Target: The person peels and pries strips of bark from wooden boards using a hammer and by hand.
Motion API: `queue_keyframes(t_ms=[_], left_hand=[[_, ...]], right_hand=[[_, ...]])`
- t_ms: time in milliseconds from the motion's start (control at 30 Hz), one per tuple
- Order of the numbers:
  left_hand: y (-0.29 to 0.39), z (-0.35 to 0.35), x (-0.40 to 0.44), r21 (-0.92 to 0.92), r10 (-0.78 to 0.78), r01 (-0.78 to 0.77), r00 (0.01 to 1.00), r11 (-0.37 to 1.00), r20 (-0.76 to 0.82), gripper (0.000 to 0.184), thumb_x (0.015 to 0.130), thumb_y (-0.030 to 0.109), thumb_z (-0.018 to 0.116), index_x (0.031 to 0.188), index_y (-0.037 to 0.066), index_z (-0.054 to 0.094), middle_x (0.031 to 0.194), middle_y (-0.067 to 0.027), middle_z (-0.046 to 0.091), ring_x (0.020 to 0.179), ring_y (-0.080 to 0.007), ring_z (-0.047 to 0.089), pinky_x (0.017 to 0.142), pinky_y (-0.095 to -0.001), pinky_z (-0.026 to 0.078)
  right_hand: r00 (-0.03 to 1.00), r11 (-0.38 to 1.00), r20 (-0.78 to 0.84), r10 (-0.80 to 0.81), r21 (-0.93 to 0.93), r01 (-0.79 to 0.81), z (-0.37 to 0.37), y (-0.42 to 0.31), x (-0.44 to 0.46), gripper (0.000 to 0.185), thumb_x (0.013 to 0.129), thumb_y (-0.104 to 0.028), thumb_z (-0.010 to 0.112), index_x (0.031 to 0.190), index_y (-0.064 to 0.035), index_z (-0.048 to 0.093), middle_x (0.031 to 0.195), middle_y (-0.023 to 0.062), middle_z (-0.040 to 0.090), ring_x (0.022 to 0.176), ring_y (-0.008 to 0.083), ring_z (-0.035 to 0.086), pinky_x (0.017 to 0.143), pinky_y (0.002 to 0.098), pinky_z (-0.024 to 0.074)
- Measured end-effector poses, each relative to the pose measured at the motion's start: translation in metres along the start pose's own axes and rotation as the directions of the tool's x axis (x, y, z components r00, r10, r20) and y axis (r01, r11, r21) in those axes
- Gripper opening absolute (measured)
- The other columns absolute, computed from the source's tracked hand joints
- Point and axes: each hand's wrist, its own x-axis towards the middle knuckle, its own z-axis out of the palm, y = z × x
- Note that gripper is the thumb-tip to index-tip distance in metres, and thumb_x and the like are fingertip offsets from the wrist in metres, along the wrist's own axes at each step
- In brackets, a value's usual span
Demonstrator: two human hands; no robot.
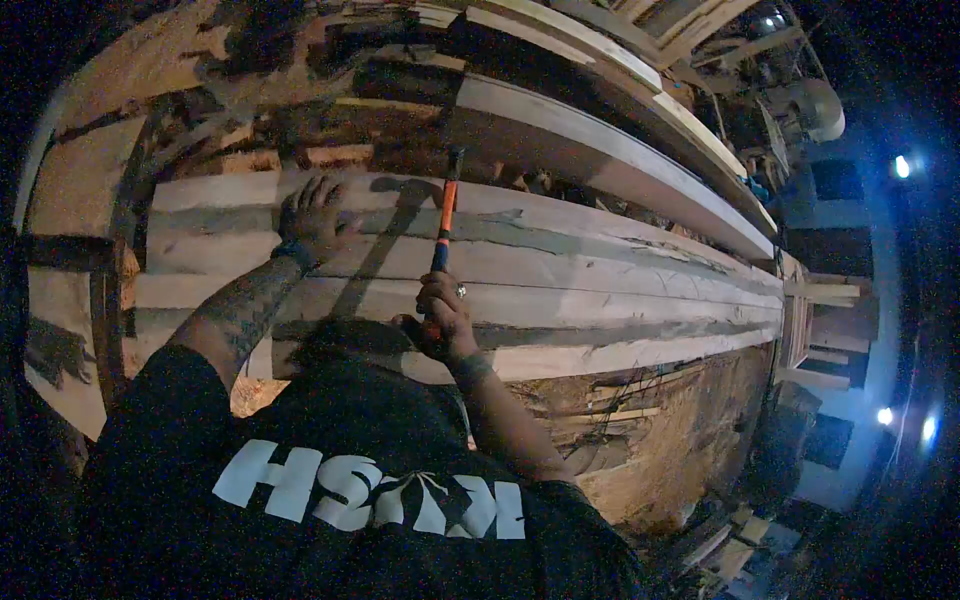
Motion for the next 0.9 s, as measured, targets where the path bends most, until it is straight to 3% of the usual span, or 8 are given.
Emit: queue_keyframes(t_ms=[100, 133, 200, 233, 300, 633, 700, 900], left_hand=[[-0.007, 0.005, 0.005, 0.027, 0.031, -0.029, 0.997, 0.999, -0.064, 0.075, 0.094, 0.06, 0.058, 0.152, 0.013, 0.046, 0.16, -0.0151, 0.039, 0.152, -0.0361, 0.028, 0.121, -0.0584, 0.021], [-0.009, 0.01, 0.003, 0.036, 0.036, -0.033, 0.996, 0.999, -0.078, 0.074, 0.095, 0.061, 0.056, 0.151, 0.013, 0.047, 0.159, -0.015, 0.039, 0.151, -0.0364, 0.03, 0.12, -0.0591, 0.022], [-0.007, 0.007, 0.001, 0.025, 0.035, -0.032, 0.995, 0.999, -0.095, 0.074, 0.095, 0.061, 0.056, 0.151, 0.014, 0.047, 0.16, -0.0142, 0.039, 0.151, -0.0361, 0.031, 0.121, -0.059, 0.021], [-0.006, 0.005, 0.002, 0.018, 0.033, -0.032, 0.994, 0.999, -0.103, 0.074, 0.095, 0.062, 0.056, 0.151, 0.014, 0.047, 0.16, -0.0138, 0.039, 0.15, -0.0359, 0.031, 0.121, -0.0589, 0.021], [-0.003, 0.003, -0.001, 0.023, 0.025, -0.023, 0.995, 0.999, -0.1, 0.074, 0.095, 0.06, 0.058, 0.152, 0.014, 0.046, 0.16, -0.0134, 0.039, 0.15, -0.0361, 0.031, 0.121, -0.0589, 0.02], [-0.007, 0.005, 0.001, 0.036, 0.072, -0.066, 0.976, 0.997, -0.204, 0.076, 0.091, 0.058, 0.064, 0.148, 0.01, 0.051, 0.153, -0.0142, 0.047, 0.146, -0.0357, 0.039, 0.119, -0.0541, 0.026], [0.0, -0.009, 0.001, 0.017, 0.058, -0.056, 0.984, 0.998, -0.168, 0.076, 0.091, 0.057, 0.065, 0.149, 0.01, 0.05, 0.153, -0.0154, 0.047, 0.146, -0.0355, 0.037, 0.119, -0.0543, 0.025], [-0.007, 0.016, 0.004, 0.006, 0.068, -0.068, 0.977, 0.998, -0.204, 0.071, 0.09, 0.052, 0.066, 0.147, 0.012, 0.052, 0.152, -0.0173, 0.047, 0.147, -0.0367, 0.036, 0.119, -0.0569, 0.025]], right_hand=[[0.973, 0.976, -0.082, 0.218, 0.047, -0.214, -0.013, -0.013, 0.015, 0.027, 0.085, -0.01, 0.082, 0.091, -0.0044, 0.056, 0.094, 0.0103, 0.062, 0.102, 0.0355, 0.065, 0.085, 0.0486, 0.0526], [0.852, 0.776, -0.208, 0.481, 0.554, -0.303, -0.012, -0.002, 0.014, 0.024, 0.089, -0.014, 0.079, 0.091, -0.0041, 0.057, 0.094, 0.0089, 0.062, 0.1, 0.0316, 0.064, 0.084, 0.0458, 0.0527], [0.73, 0.721, -0.453, 0.511, 0.688, -0.078, -0.024, 0.028, 0.047, 0.027, 0.099, -0.026, 0.07, 0.09, -0.0032, 0.06, 0.093, 0.0076, 0.063, 0.09, 0.021, 0.062, 0.075, 0.038, 0.0512], [0.752, 0.938, -0.632, 0.188, 0.343, 0.053, -0.046, 0.038, 0.09, 0.035, 0.104, -0.034, 0.064, 0.089, -0.0025, 0.062, 0.092, 0.0077, 0.064, 0.081, 0.0142, 0.06, 0.068, 0.033, 0.0495], [0.711, 0.699, -0.398, 0.58, 0.691, -0.183, -0.092, 0.031, 0.145, 0.028, 0.106, -0.024, 0.06, 0.088, -0.0025, 0.062, 0.085, 0.0065, 0.064, 0.076, 0.0134, 0.059, 0.068, 0.0323, 0.0487], [0.919, 0.976, -0.368, 0.141, 0.206, -0.067, 0.01, 0.033, 0.131, 0.018, 0.102, -0.016, 0.064, 0.1, 0.0008, 0.059, 0.094, 0.0119, 0.065, 0.081, 0.0199, 0.062, 0.075, 0.032, 0.0511], [0.959, 0.961, -0.176, 0.224, 0.201, -0.188, 0.009, 0.047, 0.065, 0.032, 0.09, -0.026, 0.075, 0.105, 0.0, 0.063, 0.103, 0.017, 0.065, 0.094, 0.0269, 0.065, 0.085, 0.0412, 0.0518], [0.996, 0.981, -0.011, -0.084, 0.176, 0.084, 0.013, 0.034, -0.02, 0.033, 0.083, -0.023, 0.084, 0.097, -0.0062, 0.059, 0.099, 0.0146, 0.063, 0.103, 0.0369, 0.064, 0.097, 0.0553, 0.0484]])
